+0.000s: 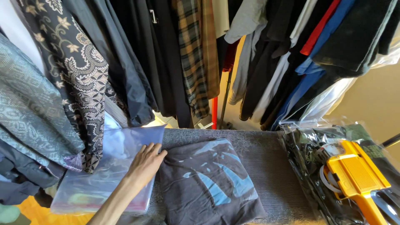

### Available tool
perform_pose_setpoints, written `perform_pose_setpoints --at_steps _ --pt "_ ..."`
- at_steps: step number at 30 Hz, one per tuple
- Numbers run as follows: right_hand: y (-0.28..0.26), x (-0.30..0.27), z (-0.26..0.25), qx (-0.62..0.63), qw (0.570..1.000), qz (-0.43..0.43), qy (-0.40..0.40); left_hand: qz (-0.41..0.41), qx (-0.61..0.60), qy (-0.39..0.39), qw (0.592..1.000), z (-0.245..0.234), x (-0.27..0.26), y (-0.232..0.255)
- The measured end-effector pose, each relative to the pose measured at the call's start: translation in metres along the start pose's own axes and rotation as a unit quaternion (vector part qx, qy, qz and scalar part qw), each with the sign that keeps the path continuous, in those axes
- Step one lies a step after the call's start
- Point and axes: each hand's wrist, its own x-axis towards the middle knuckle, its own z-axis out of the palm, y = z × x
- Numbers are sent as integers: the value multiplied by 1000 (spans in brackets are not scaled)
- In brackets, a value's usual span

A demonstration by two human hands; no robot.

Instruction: Folding a t-shirt and placing it into a plastic shipping bag.

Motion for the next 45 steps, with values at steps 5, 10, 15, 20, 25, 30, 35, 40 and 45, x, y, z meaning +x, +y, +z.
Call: perform_pose_setpoints --at_steps 5,10,15,20,25,30,35,40,45 --pt "-1 136 -72 15 999 17 -30 -140 -278 -122 943 -23 25 23" --pt "19 274 -99 -29 993 91 -64 -113 -247 -149 951 2 51 22" --pt "98 332 -60 -50 922 265 -279 -137 -325 -287 891 -20 64 8" --pt "90 369 -72 74 937 211 -267 -103 -376 -179 903 -27 77 -7" --pt "1 410 -186 71 987 102 -100 -46 -299 105 947 -146 79 -9" --pt "-52 375 -248 -37 997 -43 53 106 -132 365 915 -158 63 21" --pt "17 223 -202 -89 995 -52 2 133 -111 316 933 -78 -2 78" --pt "25 125 -157 -20 997 6 -75 124 -204 188 953 5 -70 111" --pt "8 124 -155 23 992 109 -55 80 -329 202 919 -6 -78 116"
